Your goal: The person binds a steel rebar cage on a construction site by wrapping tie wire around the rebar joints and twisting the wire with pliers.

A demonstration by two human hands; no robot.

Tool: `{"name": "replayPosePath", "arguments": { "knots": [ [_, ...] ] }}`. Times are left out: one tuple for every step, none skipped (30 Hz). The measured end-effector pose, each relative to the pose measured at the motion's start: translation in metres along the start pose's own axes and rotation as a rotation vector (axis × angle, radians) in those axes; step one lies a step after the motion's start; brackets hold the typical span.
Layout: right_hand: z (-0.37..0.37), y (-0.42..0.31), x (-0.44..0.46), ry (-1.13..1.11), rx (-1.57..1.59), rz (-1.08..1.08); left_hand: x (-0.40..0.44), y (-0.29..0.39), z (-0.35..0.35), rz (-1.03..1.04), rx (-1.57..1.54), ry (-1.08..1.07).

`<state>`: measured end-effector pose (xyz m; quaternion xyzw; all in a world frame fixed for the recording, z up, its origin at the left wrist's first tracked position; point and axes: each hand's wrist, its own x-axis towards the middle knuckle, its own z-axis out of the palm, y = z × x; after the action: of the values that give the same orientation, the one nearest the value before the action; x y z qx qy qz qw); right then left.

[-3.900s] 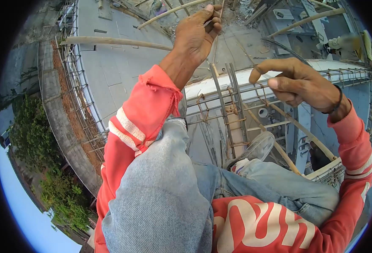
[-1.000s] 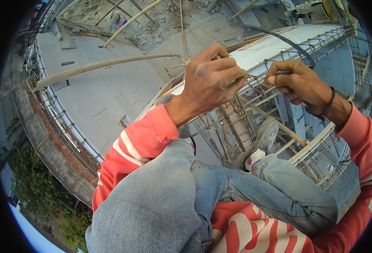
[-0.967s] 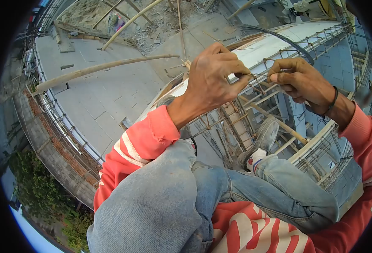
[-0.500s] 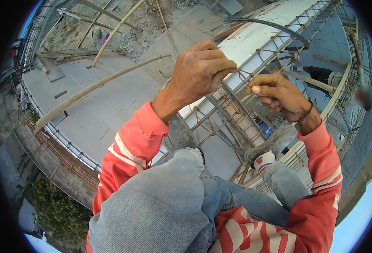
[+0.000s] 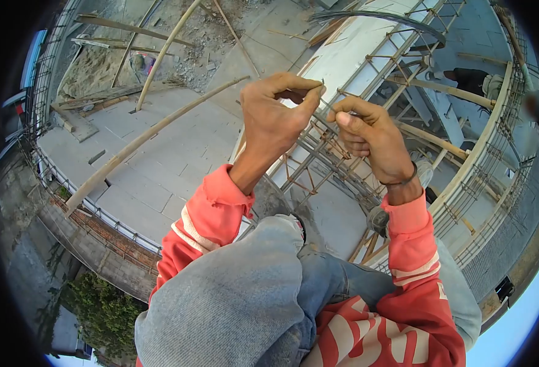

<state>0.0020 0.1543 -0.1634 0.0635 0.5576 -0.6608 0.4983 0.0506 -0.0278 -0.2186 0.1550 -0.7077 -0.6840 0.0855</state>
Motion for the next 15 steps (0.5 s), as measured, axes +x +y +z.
{"name": "replayPosePath", "arguments": {
  "knots": [
    [-0.008, 0.009, 0.006, -0.137, 0.336, 0.057, 0.003, 0.003, 0.003, 0.006, 0.008, -0.006],
    [-0.010, 0.021, 0.011, -0.139, 0.344, 0.054, 0.005, 0.007, 0.006, -0.344, -0.445, -0.076],
    [-0.010, 0.030, 0.016, -0.210, 0.508, 0.038, 0.006, 0.009, 0.007, -0.695, -0.897, -0.141],
    [-0.010, 0.034, 0.021, -0.283, 0.667, 0.020, 0.006, 0.009, 0.006, -0.692, -0.890, -0.143],
    [-0.012, 0.036, 0.020, -0.185, 0.602, 0.049, 0.006, 0.007, 0.005, -0.419, -0.431, -0.068],
    [-0.008, 0.038, 0.017, -0.184, 0.607, 0.047, 0.004, 0.004, 0.005, -0.142, 0.022, 0.004],
    [0.000, 0.039, 0.016, 0.120, -0.003, -0.216, 0.007, -0.003, 0.001, 0.313, 0.395, 0.068],
    [0.009, 0.039, 0.014, 0.420, -0.622, -0.459, 0.006, -0.008, 0.002, 0.313, 0.397, 0.063],
    [0.021, 0.028, 0.006, 0.501, -0.650, -0.469, 0.004, -0.011, 0.003, 0.380, 0.457, 0.071],
    [0.020, 0.032, 0.008, 0.508, -0.644, -0.471, 0.004, -0.014, 0.004, 0.452, 0.514, 0.080],
    [0.018, 0.037, 0.013, 0.464, -0.541, -0.475, 0.005, -0.016, 0.005, 0.462, 0.514, 0.073],
    [0.015, 0.040, 0.017, 0.419, -0.439, -0.480, 0.006, -0.016, 0.006, -0.107, -0.023, -0.045],
    [0.008, 0.038, 0.019, 0.424, -0.437, -0.491, 0.008, -0.016, 0.007, -0.674, -0.561, -0.160],
    [-0.004, 0.036, 0.019, 0.236, 0.088, -0.277, 0.007, -0.015, 0.009, -0.666, -0.558, -0.163],
    [-0.011, 0.034, 0.021, 0.032, 0.599, -0.049, 0.006, -0.012, 0.012, -0.703, -0.657, -0.111]
  ]
}}
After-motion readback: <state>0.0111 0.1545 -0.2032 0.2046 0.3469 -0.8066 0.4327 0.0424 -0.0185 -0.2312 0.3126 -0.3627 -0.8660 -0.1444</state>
